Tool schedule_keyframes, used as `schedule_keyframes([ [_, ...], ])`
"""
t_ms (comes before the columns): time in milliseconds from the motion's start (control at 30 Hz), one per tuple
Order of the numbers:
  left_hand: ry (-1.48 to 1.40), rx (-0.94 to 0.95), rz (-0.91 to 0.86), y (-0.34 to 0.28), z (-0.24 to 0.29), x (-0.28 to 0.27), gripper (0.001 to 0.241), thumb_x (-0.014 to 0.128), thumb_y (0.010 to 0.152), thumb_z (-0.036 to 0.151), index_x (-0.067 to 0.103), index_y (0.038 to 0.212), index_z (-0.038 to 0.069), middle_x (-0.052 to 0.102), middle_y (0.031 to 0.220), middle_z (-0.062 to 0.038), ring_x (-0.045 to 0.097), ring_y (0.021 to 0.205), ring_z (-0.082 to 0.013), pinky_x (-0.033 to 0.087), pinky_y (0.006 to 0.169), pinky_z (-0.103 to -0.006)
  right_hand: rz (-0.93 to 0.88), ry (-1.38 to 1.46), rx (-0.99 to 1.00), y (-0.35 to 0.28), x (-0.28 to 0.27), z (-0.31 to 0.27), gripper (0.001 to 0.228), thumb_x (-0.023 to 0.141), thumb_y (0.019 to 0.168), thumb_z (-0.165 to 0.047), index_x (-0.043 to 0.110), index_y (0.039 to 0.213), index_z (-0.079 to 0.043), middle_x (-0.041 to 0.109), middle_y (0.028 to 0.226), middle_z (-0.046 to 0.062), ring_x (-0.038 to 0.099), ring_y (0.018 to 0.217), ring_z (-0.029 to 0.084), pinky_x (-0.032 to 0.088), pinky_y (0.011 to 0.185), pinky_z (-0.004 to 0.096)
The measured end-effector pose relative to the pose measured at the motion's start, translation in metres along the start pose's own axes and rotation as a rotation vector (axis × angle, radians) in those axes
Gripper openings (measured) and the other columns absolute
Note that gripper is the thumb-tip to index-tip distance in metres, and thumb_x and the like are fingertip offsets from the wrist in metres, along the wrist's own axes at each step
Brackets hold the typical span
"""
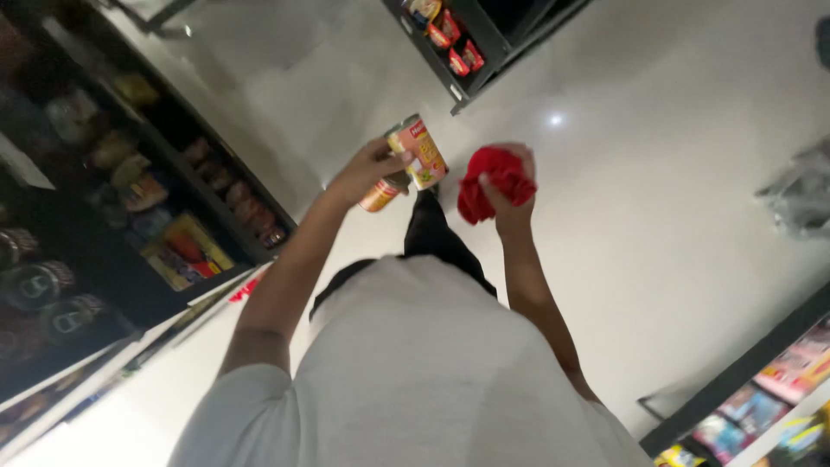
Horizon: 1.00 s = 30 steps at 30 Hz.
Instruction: Cleaning canned goods with a cloth and organizing them on grocery store shelves.
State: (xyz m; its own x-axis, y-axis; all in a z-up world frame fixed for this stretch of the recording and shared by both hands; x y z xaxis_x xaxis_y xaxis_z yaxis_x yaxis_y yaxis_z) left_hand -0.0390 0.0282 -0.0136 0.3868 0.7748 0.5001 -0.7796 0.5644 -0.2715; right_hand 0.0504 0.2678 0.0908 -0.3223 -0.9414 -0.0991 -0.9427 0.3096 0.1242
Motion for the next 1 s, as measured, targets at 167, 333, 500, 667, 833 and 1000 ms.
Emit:
schedule_keyframes([
  [167,0.762,0.055,0.131,0.031,0.126,0.031,0.054,0.082,0.087,0.036,0.066,0.126,0.003,0.067,0.106,-0.015,0.068,0.088,-0.0365,0.056,0.082,-0.0552,-0.196,0.142,0.142,0.141,0.037,-0.032,0.060,0.084,0.091,-0.014,0.050,0.139,-0.019,0.062,0.117,0.003,0.058,0.106,0.016,0.042,0.107,0.039],
  [333,1.535,0.039,0.379,0.087,0.159,0.007,0.057,0.072,0.084,0.056,0.062,0.123,0.015,0.067,0.113,-0.006,0.073,0.078,-0.0454,0.060,0.074,-0.0568,-0.624,0.131,0.194,0.234,0.133,-0.006,0.046,0.088,0.086,-0.017,0.061,0.123,-0.020,0.066,0.110,-0.006,0.058,0.102,0.008,0.048,0.100,0.037],
  [500,1.576,-0.375,0.559,0.123,0.158,-0.099,0.065,0.062,0.074,0.036,0.060,0.137,0.016,0.053,0.151,0.003,0.074,0.085,-0.0430,0.061,0.072,-0.0550,-0.947,-0.367,-0.315,0.284,0.251,0.038,0.071,0.087,0.077,-0.028,0.054,0.135,-0.007,0.058,0.118,0.021,0.059,0.111,0.049,0.045,0.102,0.059],
  [667,1.502,-0.199,0.590,0.139,0.220,-0.182,0.058,0.066,0.078,0.037,0.061,0.131,0.013,0.060,0.139,-0.003,0.074,0.086,-0.0430,0.062,0.072,-0.0554,-1.032,-0.313,-0.377,0.349,0.358,0.058,0.058,0.088,0.076,-0.031,0.055,0.117,-0.007,0.056,0.104,0.016,0.061,0.103,0.046,0.049,0.095,0.055],
  [833,1.464,-0.196,0.523,0.165,0.302,-0.255,0.058,0.068,0.080,0.045,0.056,0.130,0.018,0.058,0.129,0.001,0.072,0.084,-0.0468,0.061,0.077,-0.0589,-1.015,-0.318,-0.367,0.416,0.441,0.056,0.034,0.082,0.084,-0.024,0.059,0.108,-0.014,0.060,0.097,0.011,0.065,0.100,0.039,0.052,0.094,0.046],
  [1000,1.373,-0.011,0.469,0.208,0.380,-0.327,0.063,0.061,0.086,0.060,0.055,0.135,0.021,0.062,0.127,-0.003,0.071,0.095,-0.0451,0.059,0.083,-0.0601,-0.771,-0.231,-0.208,0.495,0.497,0.041,0.027,0.073,0.083,-0.004,0.067,0.108,-0.011,0.068,0.092,0.018,0.068,0.097,0.044,0.053,0.089,0.050],
])
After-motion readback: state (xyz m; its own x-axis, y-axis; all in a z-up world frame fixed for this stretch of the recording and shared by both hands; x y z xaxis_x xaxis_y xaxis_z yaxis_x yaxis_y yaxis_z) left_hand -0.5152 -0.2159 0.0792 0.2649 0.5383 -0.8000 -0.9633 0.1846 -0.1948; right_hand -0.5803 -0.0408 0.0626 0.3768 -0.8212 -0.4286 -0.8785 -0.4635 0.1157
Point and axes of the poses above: each hand's wrist, its own y-axis towards the middle knuckle, its own x-axis out of the palm, z = x × y, the point moved 5 cm from there along y, towards the middle knuckle
